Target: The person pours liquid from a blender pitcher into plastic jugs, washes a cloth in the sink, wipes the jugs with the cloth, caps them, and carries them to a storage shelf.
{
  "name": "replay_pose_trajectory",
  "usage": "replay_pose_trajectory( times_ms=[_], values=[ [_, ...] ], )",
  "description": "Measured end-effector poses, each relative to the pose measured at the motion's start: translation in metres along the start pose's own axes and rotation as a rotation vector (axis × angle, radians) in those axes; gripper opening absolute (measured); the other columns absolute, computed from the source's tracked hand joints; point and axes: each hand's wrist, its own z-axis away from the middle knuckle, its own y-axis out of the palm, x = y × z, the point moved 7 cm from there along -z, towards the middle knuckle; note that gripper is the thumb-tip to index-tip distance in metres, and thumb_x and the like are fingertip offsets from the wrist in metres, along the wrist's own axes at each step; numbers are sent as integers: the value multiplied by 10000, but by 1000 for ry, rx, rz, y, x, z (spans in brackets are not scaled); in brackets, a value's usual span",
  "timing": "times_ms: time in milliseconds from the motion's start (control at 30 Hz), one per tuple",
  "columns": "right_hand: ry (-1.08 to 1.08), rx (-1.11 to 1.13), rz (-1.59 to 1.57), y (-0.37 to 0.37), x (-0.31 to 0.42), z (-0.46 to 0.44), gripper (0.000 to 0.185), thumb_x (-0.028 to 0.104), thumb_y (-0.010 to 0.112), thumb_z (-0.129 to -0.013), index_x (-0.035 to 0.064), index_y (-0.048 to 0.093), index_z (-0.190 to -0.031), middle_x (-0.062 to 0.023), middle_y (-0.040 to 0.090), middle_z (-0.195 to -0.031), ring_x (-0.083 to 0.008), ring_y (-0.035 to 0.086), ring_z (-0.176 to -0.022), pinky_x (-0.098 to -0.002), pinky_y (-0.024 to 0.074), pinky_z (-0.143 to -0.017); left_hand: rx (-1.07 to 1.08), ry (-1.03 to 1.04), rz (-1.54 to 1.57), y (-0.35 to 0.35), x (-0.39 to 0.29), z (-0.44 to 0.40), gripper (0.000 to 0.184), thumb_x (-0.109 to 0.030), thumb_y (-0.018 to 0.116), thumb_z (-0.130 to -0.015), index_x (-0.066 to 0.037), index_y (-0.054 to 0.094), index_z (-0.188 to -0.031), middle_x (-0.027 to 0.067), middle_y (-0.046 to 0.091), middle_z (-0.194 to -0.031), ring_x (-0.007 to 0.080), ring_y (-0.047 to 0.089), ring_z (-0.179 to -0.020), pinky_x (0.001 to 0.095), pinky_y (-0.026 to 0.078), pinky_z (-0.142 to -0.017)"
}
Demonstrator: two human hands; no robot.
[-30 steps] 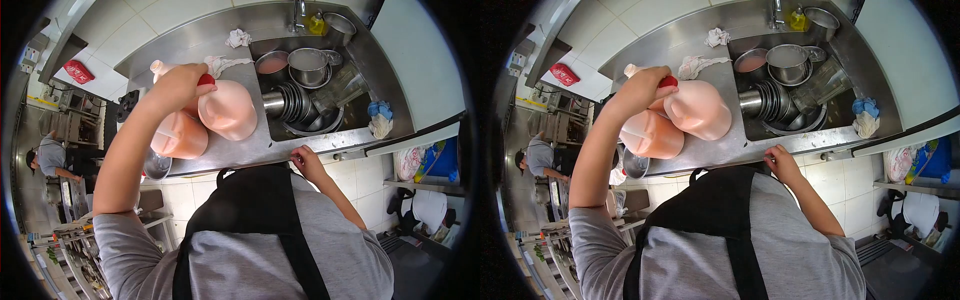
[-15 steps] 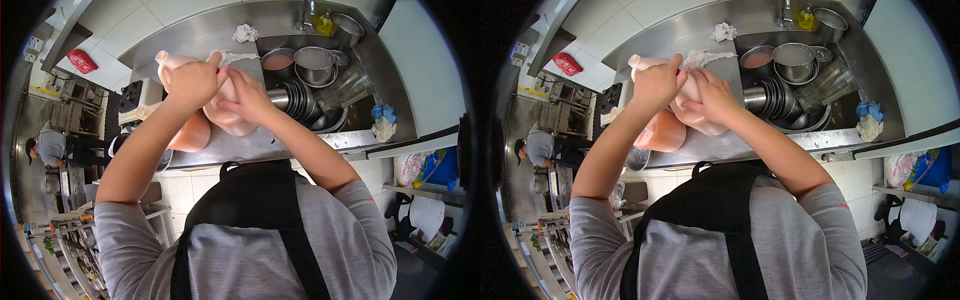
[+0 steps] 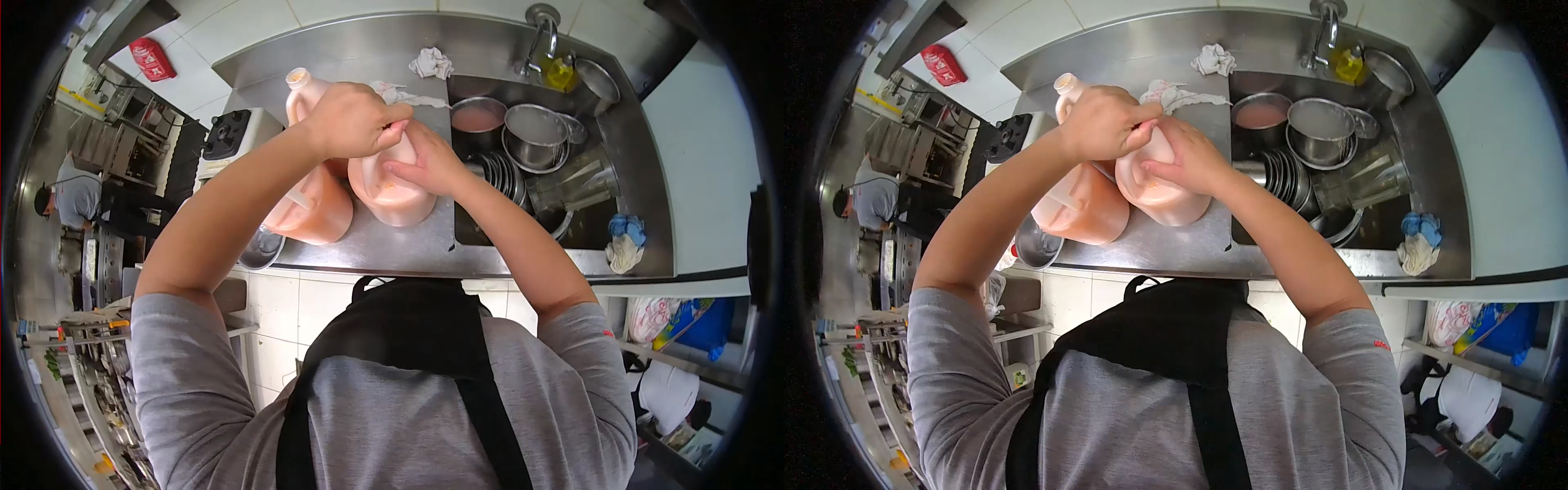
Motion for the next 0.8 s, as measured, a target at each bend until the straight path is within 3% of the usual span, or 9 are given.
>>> replay_pose_trajectory(
  times_ms=[133,233,300,367,433,567,667,733,800],
  values=[
    [-48,55,11,0,-3,-4,688,343,707,-751,13,421,-1283,-207,499,-1265,-375,475,-1176,-418,388,-984,-37,-23,-19,-4,-3,2,188,-333,509,-828,-169,590,-783,96,535,-516,307,567,-522,428,461,-506],
    [83,149,-142,0,-11,-4,700,269,723,-749,17,399,-1316,-216,487,-1279,-362,463,-1203,-397,391,-989,38,-284,-73,2,-8,8,213,-335,531,-825,-132,585,-861,88,571,-596,294,591,-577,408,466,-522],
    [78,120,-132,0,-9,-1,689,238,710,-759,12,391,-1326,-220,480,-1289,-359,459,-1212,-393,386,-995,-102,-506,-142,-6,-14,20,407,-518,546,-818,-122,583,-900,108,620,-680,285,632,-679,413,491,-577],
    [79,93,-121,8,-12,6,679,206,698,-769,7,382,-1336,-225,472,-1299,-356,455,-1220,-388,381,-1001,-131,-569,-156,-15,-26,33,455,-554,529,-809,-117,575,-928,112,620,-718,280,628,-675,408,491,-572],
    [17,-90,-139,10,-11,13,654,151,657,-792,-8,362,-1354,-219,464,-1312,-336,454,-1231,-379,369,-1013,-179,-645,-123,-19,-29,41,550,-640,489,-782,-118,573,-933,105,614,-714,275,622,-674,402,486,-580],
    [36,-65,-26,22,-3,21,609,125,619,-821,-30,358,-1349,-205,481,-1300,-319,469,-1219,-361,361,-1014,-173,-720,1,-13,-26,41,488,-587,511,-811,-116,588,-912,97,610,-678,278,622,-684,395,477,-586],
    [152,-161,-154,25,-13,29,552,152,616,-851,-40,391,-1317,-183,501,-1289,-276,489,-1196,-345,364,-1000,-154,-732,8,-10,-20,45,382,-492,541,-833,-120,623,-860,97,608,-647,274,621,-673,402,468,-593],
    [221,-224,-162,22,-18,35,502,204,631,-868,-41,443,-1264,-160,523,-1257,-237,511,-1148,-334,373,-975,-191,-583,143,-11,-22,47,289,-405,558,-828,-131,643,-795,100,615,-646,281,621,-664,418,468,-599],
    [231,-158,-196,25,-30,37,500,225,640,-867,-42,457,-1248,-148,523,-1248,-223,506,-1137,-332,375,-968,-261,-590,184,-11,-16,52,281,-394,553,-819,-141,654,-752,101,624,-650,289,621,-662,431,469,-607]
  ],
)
